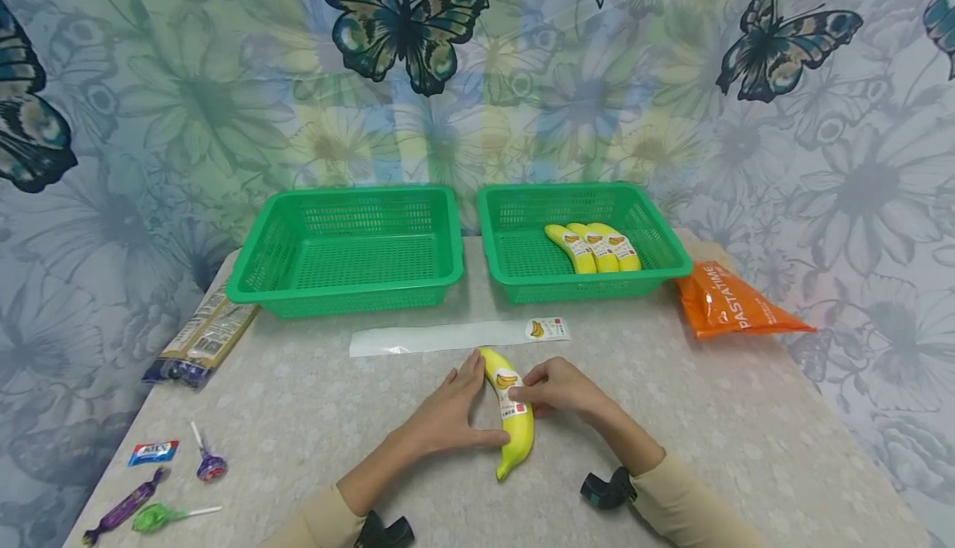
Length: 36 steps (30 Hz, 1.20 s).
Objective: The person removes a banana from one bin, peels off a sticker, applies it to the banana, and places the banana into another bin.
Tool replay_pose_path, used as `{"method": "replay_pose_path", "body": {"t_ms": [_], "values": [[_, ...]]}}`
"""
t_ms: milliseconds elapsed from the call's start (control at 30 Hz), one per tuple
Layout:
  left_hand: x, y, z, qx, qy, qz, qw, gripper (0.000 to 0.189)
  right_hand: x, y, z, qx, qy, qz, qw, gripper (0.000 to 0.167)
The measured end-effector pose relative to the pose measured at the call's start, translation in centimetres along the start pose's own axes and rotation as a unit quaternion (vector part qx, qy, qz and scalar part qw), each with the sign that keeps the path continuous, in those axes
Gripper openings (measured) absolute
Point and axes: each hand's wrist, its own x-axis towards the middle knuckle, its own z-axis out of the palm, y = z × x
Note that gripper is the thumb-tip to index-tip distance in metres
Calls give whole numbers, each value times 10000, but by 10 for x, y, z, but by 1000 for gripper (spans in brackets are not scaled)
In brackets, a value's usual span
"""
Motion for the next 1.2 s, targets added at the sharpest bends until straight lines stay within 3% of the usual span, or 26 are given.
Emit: {"method": "replay_pose_path", "body": {"t_ms": [267,433,633,800,967,1200], "values": [[2,0,-2,-34,61,-50,10000,121,2,-1,-1,161,21,199,9997,41],[15,5,-14,-205,273,18,9994,120,2,1,-2,182,1,196,9996,41],[54,16,-41,-559,680,5,9961,117,2,2,-3,306,-61,22,9995,38],[92,22,-59,-838,1057,-191,9907,111,1,1,-2,190,-4,-31,9998,40],[124,20,-68,-1241,1374,-501,9814,106,-3,-1,0,-265,108,-238,9993,42],[156,14,-76,-1646,1545,-748,9713,109,-6,-2,2,-280,138,-293,9991,41]]}}
